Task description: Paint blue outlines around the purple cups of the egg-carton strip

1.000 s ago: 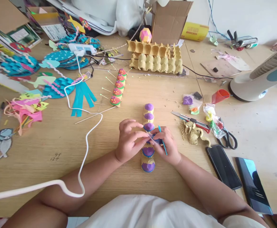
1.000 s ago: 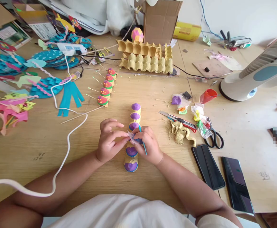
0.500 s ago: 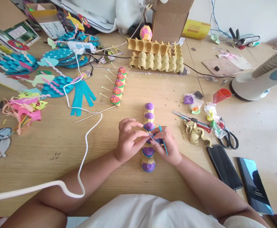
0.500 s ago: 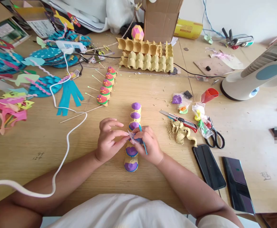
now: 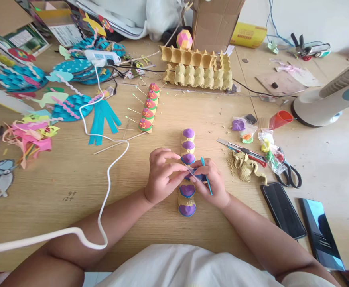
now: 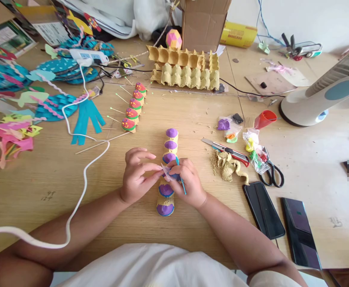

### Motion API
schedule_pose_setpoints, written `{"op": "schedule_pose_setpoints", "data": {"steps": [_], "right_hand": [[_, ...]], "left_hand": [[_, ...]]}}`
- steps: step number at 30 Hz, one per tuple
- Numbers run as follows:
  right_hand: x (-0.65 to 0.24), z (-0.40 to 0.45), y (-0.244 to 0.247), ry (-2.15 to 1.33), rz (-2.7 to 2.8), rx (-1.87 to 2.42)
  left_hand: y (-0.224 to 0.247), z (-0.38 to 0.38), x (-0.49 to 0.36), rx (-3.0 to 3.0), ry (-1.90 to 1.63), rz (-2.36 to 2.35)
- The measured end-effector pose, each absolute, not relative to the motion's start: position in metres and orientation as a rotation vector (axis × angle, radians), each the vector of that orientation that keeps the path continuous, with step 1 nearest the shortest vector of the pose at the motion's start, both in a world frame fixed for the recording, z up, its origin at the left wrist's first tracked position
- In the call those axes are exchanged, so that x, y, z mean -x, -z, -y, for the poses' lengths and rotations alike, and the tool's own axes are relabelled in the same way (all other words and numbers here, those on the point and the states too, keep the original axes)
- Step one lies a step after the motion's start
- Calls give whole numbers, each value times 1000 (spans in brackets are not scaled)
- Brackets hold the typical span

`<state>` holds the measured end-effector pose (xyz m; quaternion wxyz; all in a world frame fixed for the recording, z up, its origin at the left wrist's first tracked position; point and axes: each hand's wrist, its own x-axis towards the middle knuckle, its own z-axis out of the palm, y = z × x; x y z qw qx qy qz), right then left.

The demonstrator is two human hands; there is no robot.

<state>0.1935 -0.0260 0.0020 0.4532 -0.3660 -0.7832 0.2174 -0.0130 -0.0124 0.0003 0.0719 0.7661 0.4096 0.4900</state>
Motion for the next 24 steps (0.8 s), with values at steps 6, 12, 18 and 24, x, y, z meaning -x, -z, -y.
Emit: {"op": "schedule_pose_setpoints", "data": {"steps": [6, 12, 18, 24], "right_hand": [[-193, 25, -3, -535, 1929, 880], [-193, 25, -3, -544, 1924, 890], [-193, 26, -1, -519, 1928, 867], [-194, 24, -3, -489, 1961, 795]], "left_hand": [[0, 12, 13, -2316, -1457, -1232], [-1, 13, 13, -2335, -1447, -1193], [-2, 14, 11, -2371, -1415, -1148], [-2, 14, 12, -2402, -1436, -1138]]}}
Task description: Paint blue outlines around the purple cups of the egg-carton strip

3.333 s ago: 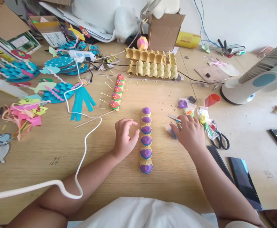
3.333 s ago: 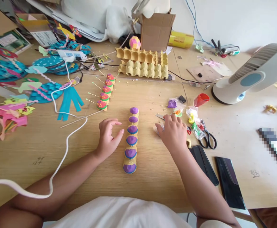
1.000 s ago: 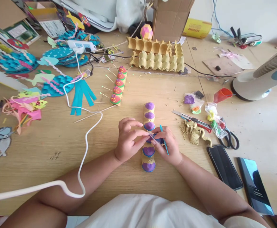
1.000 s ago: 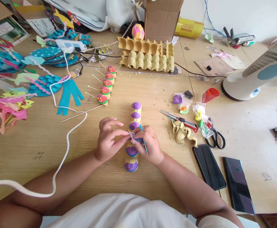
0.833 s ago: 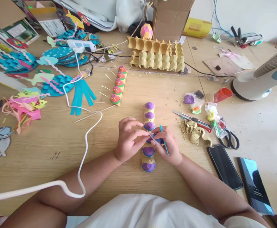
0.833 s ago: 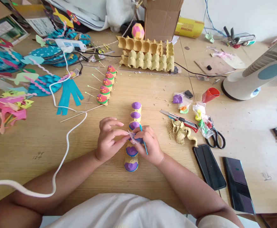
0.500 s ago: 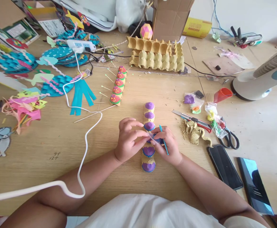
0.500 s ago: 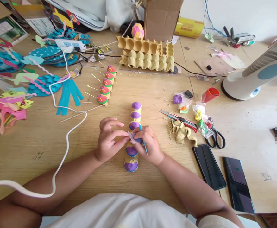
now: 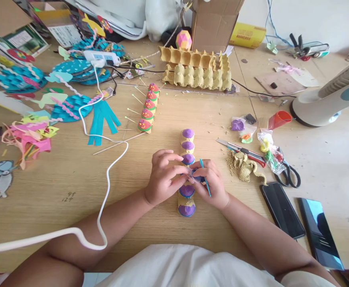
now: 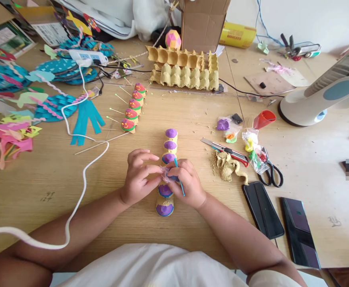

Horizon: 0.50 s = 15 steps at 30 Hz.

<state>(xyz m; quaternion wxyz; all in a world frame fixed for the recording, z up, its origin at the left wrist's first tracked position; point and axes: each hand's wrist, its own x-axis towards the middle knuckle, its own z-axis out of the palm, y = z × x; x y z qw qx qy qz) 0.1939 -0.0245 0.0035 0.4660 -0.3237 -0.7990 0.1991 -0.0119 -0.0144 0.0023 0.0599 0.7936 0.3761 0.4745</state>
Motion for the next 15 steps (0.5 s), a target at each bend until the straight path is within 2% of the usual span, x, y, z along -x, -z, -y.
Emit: {"op": "schedule_pose_setpoints", "data": {"steps": [7, 15], "right_hand": [[-196, 27, -5, -492, 1955, 786], [-195, 28, 0, -127, 2001, 791]], "left_hand": [[-5, 18, 13, -2446, -1562, -1141], [-8, 21, 10, -1995, -1323, -838]]}}
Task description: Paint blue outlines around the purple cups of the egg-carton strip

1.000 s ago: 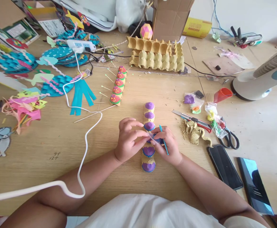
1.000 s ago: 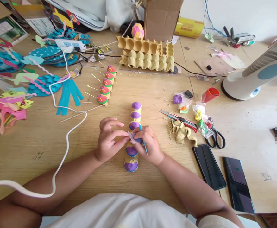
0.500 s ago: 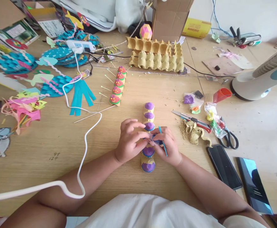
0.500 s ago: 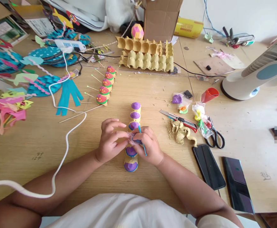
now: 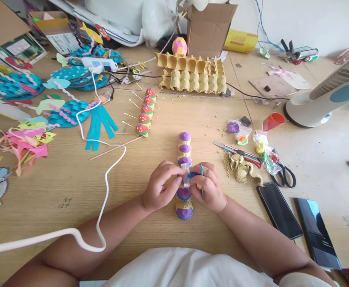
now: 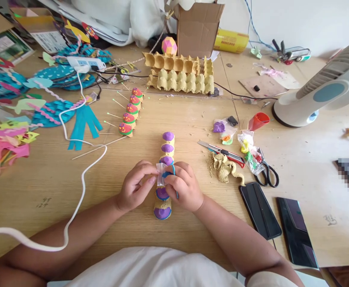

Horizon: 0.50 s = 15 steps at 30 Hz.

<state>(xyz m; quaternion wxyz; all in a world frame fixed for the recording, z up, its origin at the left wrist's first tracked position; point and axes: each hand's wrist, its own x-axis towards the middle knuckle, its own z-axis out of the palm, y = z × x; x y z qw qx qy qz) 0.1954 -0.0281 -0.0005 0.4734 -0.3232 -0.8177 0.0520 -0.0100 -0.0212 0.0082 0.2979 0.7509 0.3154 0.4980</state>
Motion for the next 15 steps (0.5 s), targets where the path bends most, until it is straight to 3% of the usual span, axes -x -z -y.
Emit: {"op": "schedule_pose_setpoints", "data": {"steps": [8, 15], "right_hand": [[-198, 31, 4, 38, 2066, 745], [-194, 31, 6, 13, 1986, 732]], "left_hand": [[4, 25, 4, -1382, -1212, -926], [-10, 19, 9, -1948, -1248, -844]]}}
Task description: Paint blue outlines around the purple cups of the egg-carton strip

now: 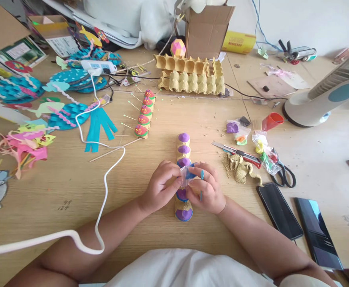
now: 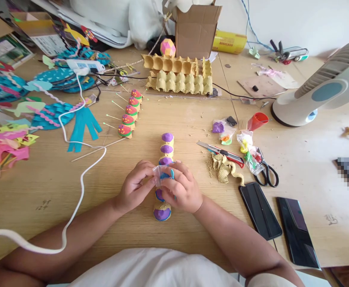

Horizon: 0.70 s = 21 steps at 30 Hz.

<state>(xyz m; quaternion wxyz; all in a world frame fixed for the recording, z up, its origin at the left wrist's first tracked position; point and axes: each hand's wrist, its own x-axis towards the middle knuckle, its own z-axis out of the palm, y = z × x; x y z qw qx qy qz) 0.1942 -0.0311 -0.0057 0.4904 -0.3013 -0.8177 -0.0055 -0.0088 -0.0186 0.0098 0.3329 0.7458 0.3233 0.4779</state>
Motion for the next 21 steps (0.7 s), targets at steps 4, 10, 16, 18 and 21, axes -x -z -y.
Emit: {"op": "schedule_pose_setpoints", "data": {"steps": [4, 10, 16, 18, 21], "right_hand": [[-194, 35, 3, 69, 1919, 792], [-192, 38, -2, -62, 1997, 984], [-193, 36, -6, -22, 2042, 957], [-193, 36, -6, -13, 2039, 926], [-193, 37, -4, -26, 2031, 871]], "left_hand": [[-13, 20, 8, -2199, -1339, -905], [-11, 24, 6, -2503, -1329, -823], [-11, 23, 7, -2500, -1325, -868], [-12, 23, 7, -2457, -1298, -872], [-13, 24, 8, -2347, -1307, -919]]}}
